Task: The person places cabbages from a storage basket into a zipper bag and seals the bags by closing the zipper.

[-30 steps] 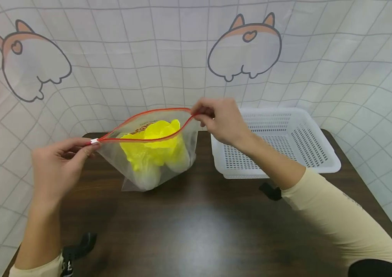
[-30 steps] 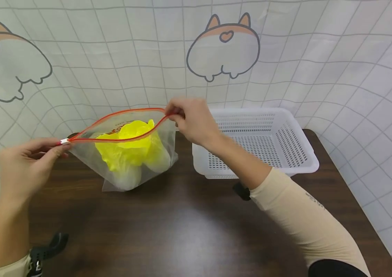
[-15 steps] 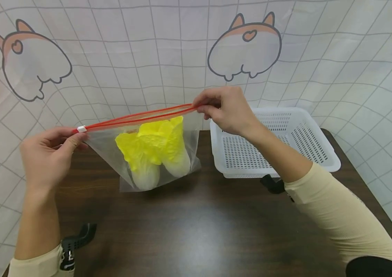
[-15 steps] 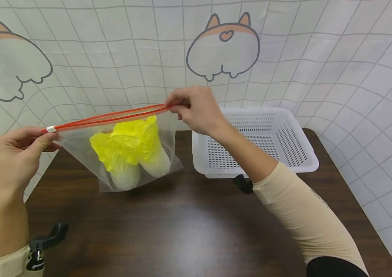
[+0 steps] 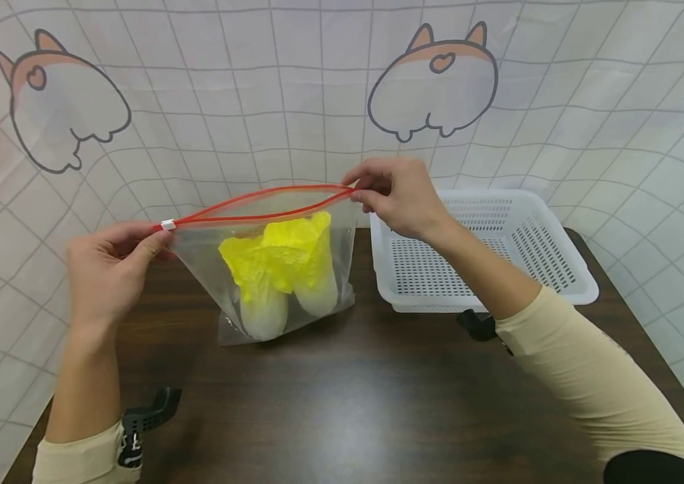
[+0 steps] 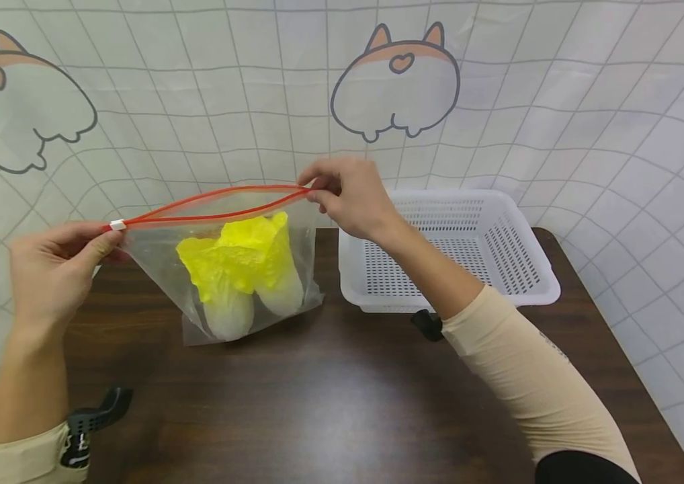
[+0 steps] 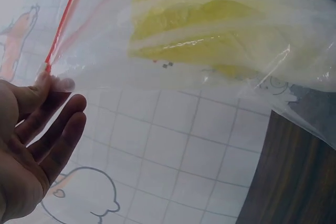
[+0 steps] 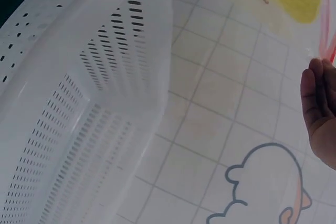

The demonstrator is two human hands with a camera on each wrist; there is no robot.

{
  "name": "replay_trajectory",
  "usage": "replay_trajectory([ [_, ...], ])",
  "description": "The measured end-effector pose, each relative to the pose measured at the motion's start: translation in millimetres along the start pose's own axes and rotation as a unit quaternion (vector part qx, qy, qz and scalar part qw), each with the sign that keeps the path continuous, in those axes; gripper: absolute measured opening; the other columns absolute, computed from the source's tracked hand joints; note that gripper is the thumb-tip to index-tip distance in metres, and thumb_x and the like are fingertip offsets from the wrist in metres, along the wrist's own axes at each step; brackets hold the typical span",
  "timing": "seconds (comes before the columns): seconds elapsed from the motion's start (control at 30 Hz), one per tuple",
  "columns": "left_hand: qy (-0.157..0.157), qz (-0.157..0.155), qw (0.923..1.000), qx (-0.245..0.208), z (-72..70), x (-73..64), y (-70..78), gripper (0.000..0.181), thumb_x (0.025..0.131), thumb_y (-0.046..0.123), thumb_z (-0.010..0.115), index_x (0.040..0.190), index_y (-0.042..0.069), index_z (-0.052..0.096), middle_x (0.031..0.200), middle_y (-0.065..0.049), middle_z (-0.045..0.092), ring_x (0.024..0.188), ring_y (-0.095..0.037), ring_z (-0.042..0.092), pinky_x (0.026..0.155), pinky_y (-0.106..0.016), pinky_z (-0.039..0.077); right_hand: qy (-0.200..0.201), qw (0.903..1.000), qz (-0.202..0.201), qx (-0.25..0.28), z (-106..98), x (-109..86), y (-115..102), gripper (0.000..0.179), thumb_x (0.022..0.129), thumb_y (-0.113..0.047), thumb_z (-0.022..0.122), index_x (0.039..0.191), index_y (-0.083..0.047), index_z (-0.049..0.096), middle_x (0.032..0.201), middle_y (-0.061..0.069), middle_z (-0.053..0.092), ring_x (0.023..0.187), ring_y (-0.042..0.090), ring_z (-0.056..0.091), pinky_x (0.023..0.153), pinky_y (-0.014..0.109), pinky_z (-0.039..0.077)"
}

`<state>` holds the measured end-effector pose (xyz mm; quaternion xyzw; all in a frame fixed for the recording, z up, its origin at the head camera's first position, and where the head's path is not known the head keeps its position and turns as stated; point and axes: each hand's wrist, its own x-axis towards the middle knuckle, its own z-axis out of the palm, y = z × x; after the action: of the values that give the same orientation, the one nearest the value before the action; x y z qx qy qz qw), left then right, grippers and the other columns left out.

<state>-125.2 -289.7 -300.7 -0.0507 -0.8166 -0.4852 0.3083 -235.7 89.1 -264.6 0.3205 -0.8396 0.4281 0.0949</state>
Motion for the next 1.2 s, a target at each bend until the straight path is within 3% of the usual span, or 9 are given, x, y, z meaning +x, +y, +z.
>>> replay_trajectory([
  [0.17,-0.005,0.001,0.9999,-0.011,3.1,-3.6,-0.9,0.012,0.091,0.002,0.078,0.098,-0.008,0.079,0.077,0.015,0.074,0.060,-0.003,0.071,0.066,-0.016,0.059,-0.016,0.9986,0.029,-0.042,1,-0.3,1,0.015,0.095,-0.008,0.075,0.109,-0.012,0.078,0.089,0.005,0.078,0.074,0.017,0.070,0.070,0.029,0.057],
  [0.3,-0.003,0.007,0.9995,-0.030,8.2,-4.5,-0.4,0.013,0.090,0.002,0.079,0.097,-0.009,0.079,0.076,0.014,0.075,0.059,-0.005,0.071,0.064,-0.017,0.059,-0.042,0.9954,0.027,-0.082,2,1.0,-6,0.018,0.096,-0.009,0.070,0.113,-0.012,0.077,0.094,0.005,0.077,0.084,0.020,0.069,0.080,0.035,0.058],
  [0.6,0.007,0.017,0.9981,-0.059,12.4,-5.2,-0.8,0.012,0.088,-0.002,0.079,0.096,-0.012,0.077,0.076,0.009,0.075,0.058,-0.004,0.070,0.063,-0.016,0.058,-0.048,0.9929,-0.068,-0.085,20,14.1,-34,0.020,0.096,-0.007,0.064,0.112,-0.008,0.075,0.112,0.005,0.076,0.103,0.021,0.065,0.092,0.037,0.054],
  [0.83,-0.007,0.033,0.9973,-0.066,16.5,-6.2,0.3,0.011,0.088,-0.004,0.078,0.096,-0.011,0.078,0.076,0.007,0.076,0.057,-0.005,0.070,0.060,-0.017,0.057,-0.088,0.9821,-0.142,-0.088,43,27.1,-56,0.017,0.099,-0.009,0.067,0.114,-0.008,0.075,0.114,0.003,0.077,0.106,0.018,0.067,0.096,0.029,0.054],
  [1.03,-0.022,0.038,0.9951,-0.088,17.2,-5.0,1.7,0.010,0.089,-0.006,0.076,0.096,-0.013,0.077,0.077,0.006,0.076,0.056,-0.009,0.069,0.060,-0.017,0.057,-0.113,0.9746,-0.183,-0.063,67,37.8,-78,0.018,0.100,-0.012,0.069,0.116,-0.009,0.076,0.112,-0.001,0.076,0.108,0.014,0.067,0.097,0.023,0.050],
  [1.2,-0.024,0.071,0.9936,-0.084,17.4,-4.1,3.6,0.006,0.089,-0.009,0.074,0.093,-0.012,0.077,0.075,0.004,0.076,0.055,-0.005,0.068,0.059,-0.016,0.056,-0.137,0.9681,-0.203,-0.052,89,48.3,-97,0.018,0.100,-0.015,0.070,0.116,-0.010,0.077,0.112,-0.003,0.075,0.110,0.012,0.066,0.096,0.022,0.048],
])
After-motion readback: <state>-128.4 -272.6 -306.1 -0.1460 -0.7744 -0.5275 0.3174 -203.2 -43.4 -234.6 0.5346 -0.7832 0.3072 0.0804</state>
